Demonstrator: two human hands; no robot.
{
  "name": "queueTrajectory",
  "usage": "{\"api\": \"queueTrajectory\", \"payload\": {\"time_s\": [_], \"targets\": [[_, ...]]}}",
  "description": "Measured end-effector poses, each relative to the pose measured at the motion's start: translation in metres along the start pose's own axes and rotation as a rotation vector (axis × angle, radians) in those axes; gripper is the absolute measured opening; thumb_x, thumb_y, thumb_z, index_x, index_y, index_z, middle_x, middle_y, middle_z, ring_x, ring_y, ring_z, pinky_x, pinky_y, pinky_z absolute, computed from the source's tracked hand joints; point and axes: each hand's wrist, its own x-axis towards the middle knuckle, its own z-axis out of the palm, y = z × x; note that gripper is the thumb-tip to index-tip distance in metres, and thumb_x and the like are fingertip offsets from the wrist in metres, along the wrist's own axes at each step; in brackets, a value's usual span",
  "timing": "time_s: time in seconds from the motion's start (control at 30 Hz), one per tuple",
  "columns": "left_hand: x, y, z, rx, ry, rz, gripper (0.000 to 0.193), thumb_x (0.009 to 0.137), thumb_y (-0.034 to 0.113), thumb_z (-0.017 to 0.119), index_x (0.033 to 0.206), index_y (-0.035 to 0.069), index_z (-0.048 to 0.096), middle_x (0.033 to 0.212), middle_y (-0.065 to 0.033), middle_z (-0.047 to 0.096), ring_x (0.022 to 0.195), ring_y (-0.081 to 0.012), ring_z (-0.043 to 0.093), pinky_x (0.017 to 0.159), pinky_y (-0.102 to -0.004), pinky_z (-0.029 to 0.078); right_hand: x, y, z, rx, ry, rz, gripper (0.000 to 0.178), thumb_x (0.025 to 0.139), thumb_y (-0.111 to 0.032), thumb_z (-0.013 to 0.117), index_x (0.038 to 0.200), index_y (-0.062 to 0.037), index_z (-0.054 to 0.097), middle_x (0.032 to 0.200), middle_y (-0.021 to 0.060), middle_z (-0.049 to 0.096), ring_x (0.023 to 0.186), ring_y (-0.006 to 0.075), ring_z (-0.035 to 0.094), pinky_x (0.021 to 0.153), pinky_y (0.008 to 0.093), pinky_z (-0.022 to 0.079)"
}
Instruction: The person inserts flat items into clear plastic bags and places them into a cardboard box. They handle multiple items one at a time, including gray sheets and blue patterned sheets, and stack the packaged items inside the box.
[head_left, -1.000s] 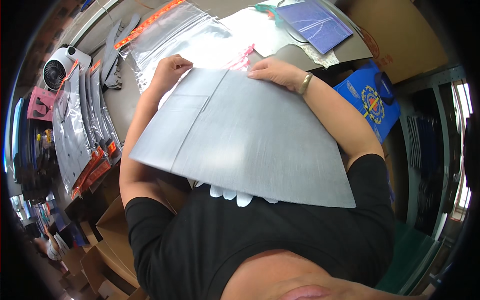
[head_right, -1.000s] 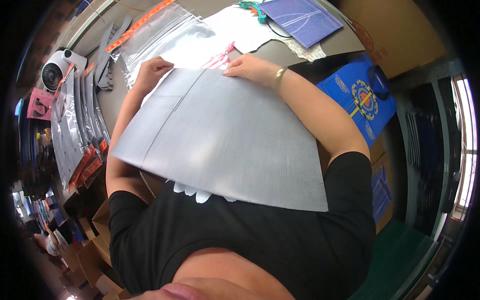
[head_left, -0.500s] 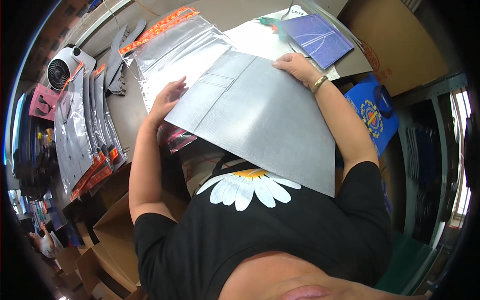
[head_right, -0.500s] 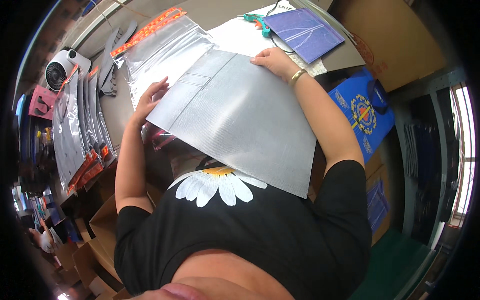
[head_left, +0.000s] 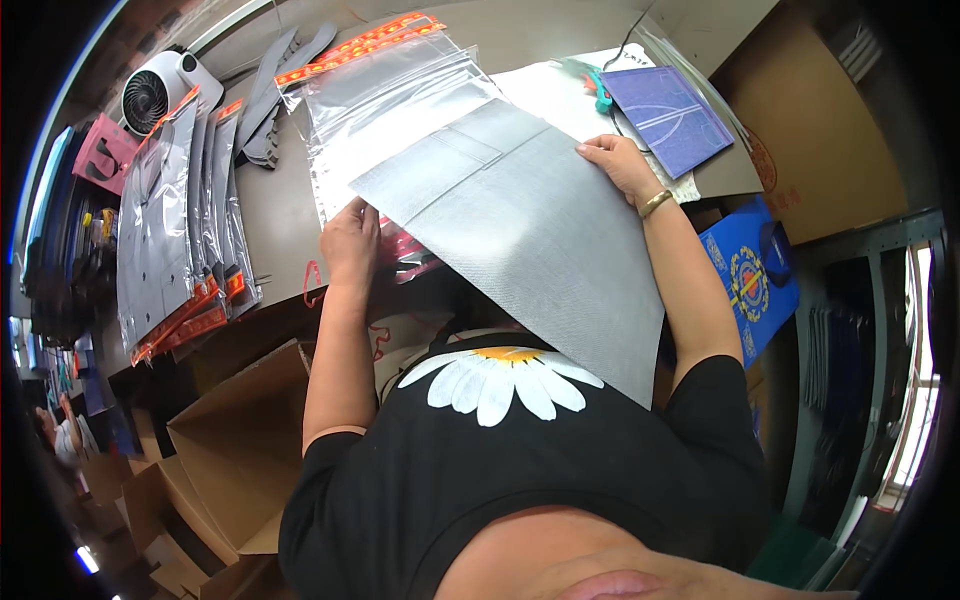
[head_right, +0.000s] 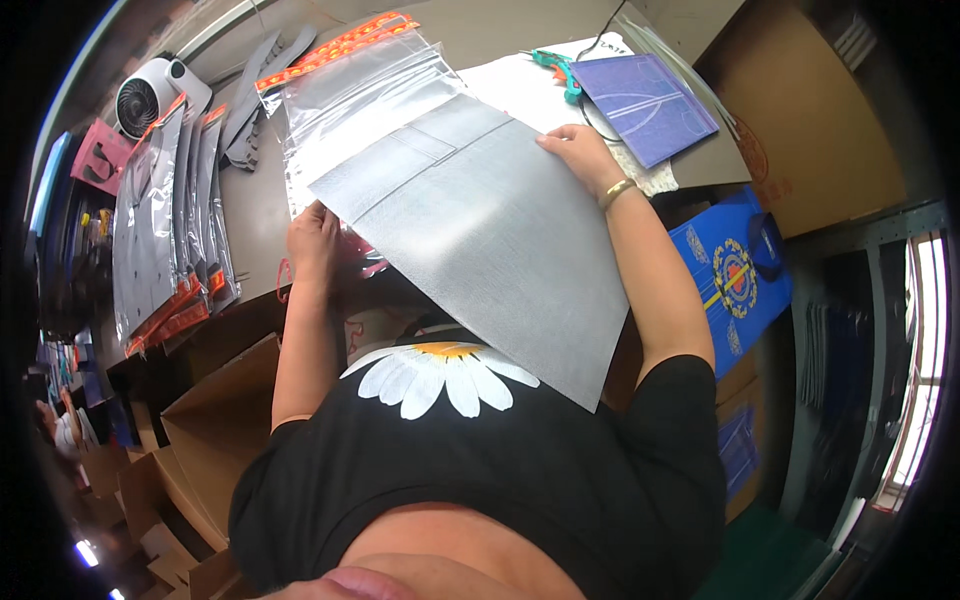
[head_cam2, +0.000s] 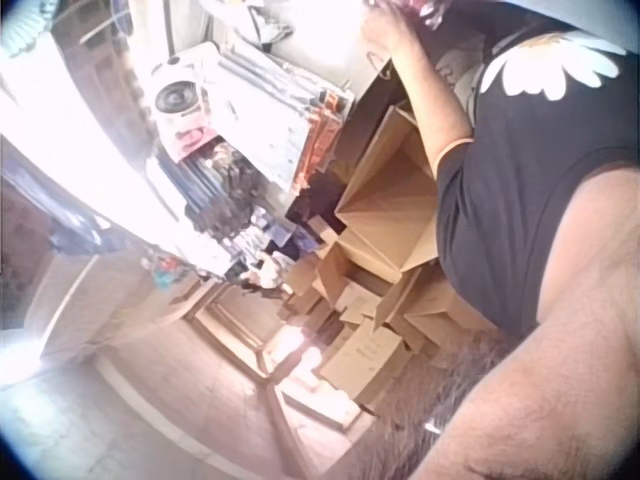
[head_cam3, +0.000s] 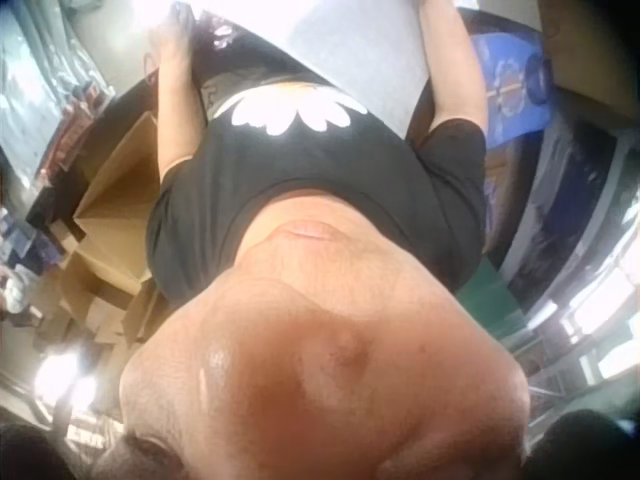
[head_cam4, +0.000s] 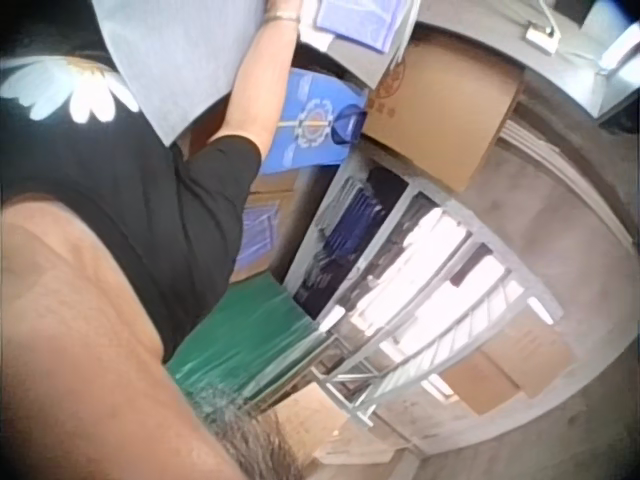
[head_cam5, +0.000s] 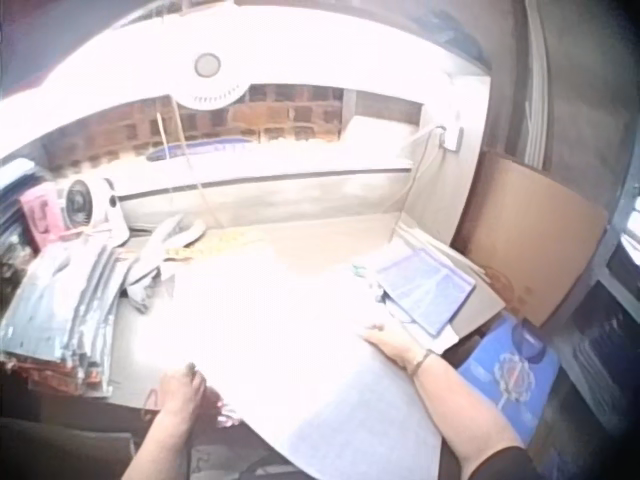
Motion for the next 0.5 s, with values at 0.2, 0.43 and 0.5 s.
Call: {"api": "queueTrajectory", "payload": {"time_s": [0.2,0.43,0.5], "targets": [[-0.006,0.021,-0.003,-1.193,-0.012,-0.081,0.031,0.095,0.007,0.052,0.124,-0.005,0.055,0.078,-0.0094,0.064,0.067,-0.0113,0.062,0.062,-0.0237,0.052,0.002,0.005,-0.004,-0.471,0.096,-0.073,0.04,0.081,-0.03,0.069,0.104,0.0022,0.066,0.097,0.0133,0.066,0.091,0.0213,0.061,0.081,0.0319,0.049],[-0.015,0.043,-0.017,-1.112,0.021,0.167,0.052,0.096,0.0,0.042,0.145,0.002,0.027,0.077,-0.0046,0.057,0.067,-0.0091,0.054,0.061,-0.0233,0.046,-0.078,-0.104,0.088,-0.666,-0.142,-0.839,0.059,0.083,-0.04,0.067,0.13,-0.0077,0.053,0.132,0.0227,0.048,0.125,0.036,0.043,0.104,0.0401,0.036],[-0.015,0.044,-0.019,-1.087,0.041,0.229,0.057,0.097,0.001,0.04,0.148,0.003,0.015,0.076,-0.0036,0.055,0.066,-0.0079,0.05,0.061,-0.0216,0.043,-0.107,-0.136,0.119,-0.753,-0.237,-0.972,0.064,0.082,-0.039,0.064,0.134,-0.0058,0.048,0.134,0.0277,0.044,0.126,0.0401,0.041,0.104,0.0436,0.035]]}}
